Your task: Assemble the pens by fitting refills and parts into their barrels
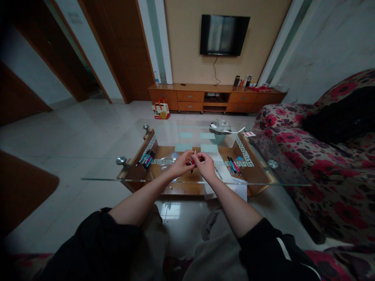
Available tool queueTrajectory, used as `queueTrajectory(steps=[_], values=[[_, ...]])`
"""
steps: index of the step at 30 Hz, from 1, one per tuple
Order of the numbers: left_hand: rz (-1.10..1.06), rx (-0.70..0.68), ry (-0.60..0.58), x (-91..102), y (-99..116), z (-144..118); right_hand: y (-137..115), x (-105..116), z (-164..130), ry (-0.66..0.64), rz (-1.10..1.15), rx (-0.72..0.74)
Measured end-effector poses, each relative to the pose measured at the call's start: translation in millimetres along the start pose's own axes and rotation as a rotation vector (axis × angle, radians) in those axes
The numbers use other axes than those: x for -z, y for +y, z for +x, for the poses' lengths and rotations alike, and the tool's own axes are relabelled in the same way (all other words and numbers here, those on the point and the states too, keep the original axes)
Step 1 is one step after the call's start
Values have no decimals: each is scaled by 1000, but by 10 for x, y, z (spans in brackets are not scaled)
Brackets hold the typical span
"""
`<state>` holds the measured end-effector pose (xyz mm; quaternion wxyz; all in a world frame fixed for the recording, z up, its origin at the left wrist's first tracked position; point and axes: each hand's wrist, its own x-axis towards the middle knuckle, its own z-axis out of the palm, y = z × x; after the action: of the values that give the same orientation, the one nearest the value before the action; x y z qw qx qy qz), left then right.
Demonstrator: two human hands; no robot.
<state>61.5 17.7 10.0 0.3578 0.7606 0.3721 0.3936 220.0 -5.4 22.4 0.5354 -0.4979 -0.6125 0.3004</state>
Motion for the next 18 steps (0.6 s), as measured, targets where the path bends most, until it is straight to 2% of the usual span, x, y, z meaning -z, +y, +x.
queueTrajectory(steps=[11, 14, 18], values=[[-43, 24, 10, -20, -69, 26, 14, 11, -13, -4, -33, 8], [-76, 36, 50, -10, -88, 36, 39, 8, -8, 1, -54, 24], [-82, 90, 151, 20, -94, 59, 142, 24, 16, 83, -68, -21]])
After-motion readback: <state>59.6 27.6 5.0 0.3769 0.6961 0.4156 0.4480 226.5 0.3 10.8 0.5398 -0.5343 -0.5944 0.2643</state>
